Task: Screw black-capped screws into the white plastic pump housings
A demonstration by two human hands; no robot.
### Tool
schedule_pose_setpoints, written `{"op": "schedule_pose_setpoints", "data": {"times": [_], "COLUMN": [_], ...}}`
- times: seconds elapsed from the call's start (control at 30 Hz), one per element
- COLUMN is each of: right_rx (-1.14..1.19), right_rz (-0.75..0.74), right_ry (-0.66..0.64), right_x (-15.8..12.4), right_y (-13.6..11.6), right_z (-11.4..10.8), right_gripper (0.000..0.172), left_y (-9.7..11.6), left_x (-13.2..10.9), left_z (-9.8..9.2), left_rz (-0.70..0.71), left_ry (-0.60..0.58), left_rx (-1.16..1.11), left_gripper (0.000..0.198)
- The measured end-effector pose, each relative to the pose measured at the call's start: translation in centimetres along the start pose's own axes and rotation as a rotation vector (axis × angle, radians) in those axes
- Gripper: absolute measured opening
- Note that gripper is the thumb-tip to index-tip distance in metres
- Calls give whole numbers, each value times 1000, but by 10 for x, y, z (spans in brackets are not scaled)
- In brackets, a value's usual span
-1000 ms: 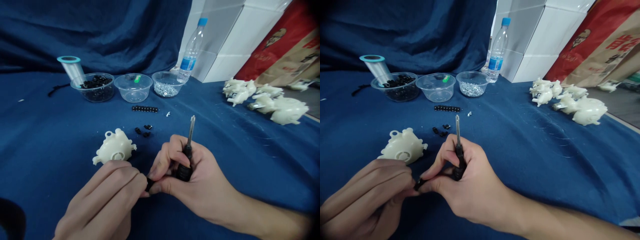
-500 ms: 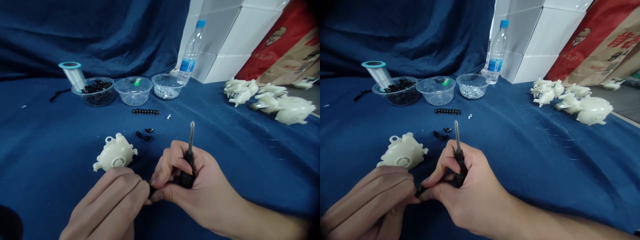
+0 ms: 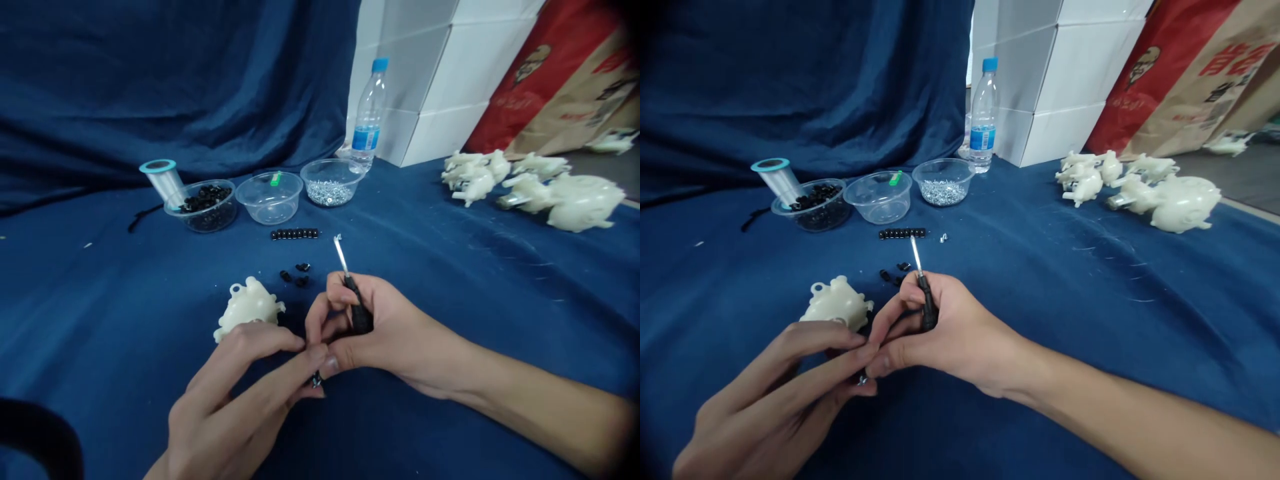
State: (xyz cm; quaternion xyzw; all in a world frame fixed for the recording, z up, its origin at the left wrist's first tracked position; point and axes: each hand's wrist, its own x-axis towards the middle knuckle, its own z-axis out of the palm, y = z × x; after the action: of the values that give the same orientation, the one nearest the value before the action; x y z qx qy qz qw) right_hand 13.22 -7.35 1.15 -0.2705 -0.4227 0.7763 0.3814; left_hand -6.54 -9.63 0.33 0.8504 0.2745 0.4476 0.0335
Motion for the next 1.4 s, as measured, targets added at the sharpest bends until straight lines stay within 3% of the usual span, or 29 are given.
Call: {"op": "schedule_pose_setpoints", "data": {"times": [0.17,0.33,0.43,0.67,0.77,0.9,1.1,1.27,1.4], "right_rx": [-82,-694,-1031,-1417,-1499,-1464,-1493,-1499,-1520], "right_rz": [-15,-166,-231,-660,-747,-840,-802,-832,-833], "right_ry": [-3,180,208,111,74,124,85,116,104], "right_x": [-1,-13,-23,-33,-36,-40,-41,-45,-45], "right_y": [-1,-22,-30,-27,-20,-14,-15,-12,-11], "right_z": [0,5,4,-26,-33,-33,-30,-31,-33], "right_gripper": [52,28,8,33,39,37,38,36,37], "left_y": [0,-1,0,-4,-1,4,3,10,8], "left_x": [2,-2,-1,-1,-2,-2,-2,-2,-1], "left_z": [-1,-1,-3,-1,4,11,9,13,13], "left_rz": [-83,-306,-398,-512,-510,-557,-464,-574,-524], "left_ry": [39,177,200,126,171,260,136,283,231], "left_rx": [-139,-242,-227,-280,-282,-298,-352,-325,-322], "left_gripper": [21,26,22,32,27,9,21,2,8]}}
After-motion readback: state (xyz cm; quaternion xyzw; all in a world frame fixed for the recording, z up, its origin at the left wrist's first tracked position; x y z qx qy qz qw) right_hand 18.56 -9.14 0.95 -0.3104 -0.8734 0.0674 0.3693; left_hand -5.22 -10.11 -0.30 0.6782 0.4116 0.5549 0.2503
